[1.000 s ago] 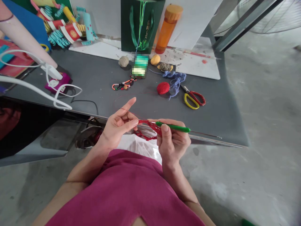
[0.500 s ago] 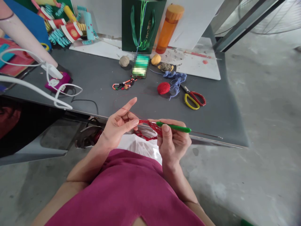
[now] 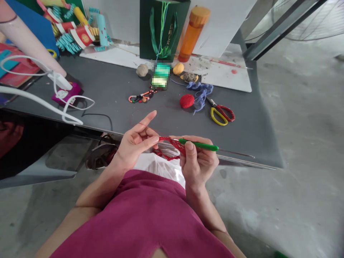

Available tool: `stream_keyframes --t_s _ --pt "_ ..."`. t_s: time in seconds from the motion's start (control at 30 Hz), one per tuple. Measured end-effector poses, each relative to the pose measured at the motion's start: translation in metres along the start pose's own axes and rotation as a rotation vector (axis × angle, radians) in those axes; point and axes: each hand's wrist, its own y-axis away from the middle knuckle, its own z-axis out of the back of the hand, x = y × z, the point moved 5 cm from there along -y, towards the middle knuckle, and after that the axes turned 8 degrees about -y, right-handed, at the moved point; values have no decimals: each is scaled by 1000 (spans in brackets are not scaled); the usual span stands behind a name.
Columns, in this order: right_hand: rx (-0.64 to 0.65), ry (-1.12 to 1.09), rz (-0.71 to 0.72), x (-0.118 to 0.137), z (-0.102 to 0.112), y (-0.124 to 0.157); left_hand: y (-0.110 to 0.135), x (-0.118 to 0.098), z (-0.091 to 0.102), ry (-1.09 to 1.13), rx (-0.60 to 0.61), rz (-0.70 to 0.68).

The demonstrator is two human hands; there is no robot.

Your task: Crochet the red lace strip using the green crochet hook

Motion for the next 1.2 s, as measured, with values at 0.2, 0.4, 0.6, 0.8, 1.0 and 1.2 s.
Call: stream_keyframes --t_s 0.2,0.4,0.6,0.8,1.0,1.2 --pt "-3 35 8 0 1 0 1 -3 1 -46 -4 -77" --pt "-10 75 0 1 1 1 3 -5 2 -127 -17 -127" --pt "-8 92 -12 -2 3 2 6 -9 2 -187 -19 -140" --pt "-15 61 -13 -3 3 2 7 -8 2 -201 -30 -134" --pt "-17 75 -12 -3 3 2 6 -6 4 -210 -29 -142" --pt "-11 100 -27 -3 3 3 9 -13 -3 -197 -59 -172"
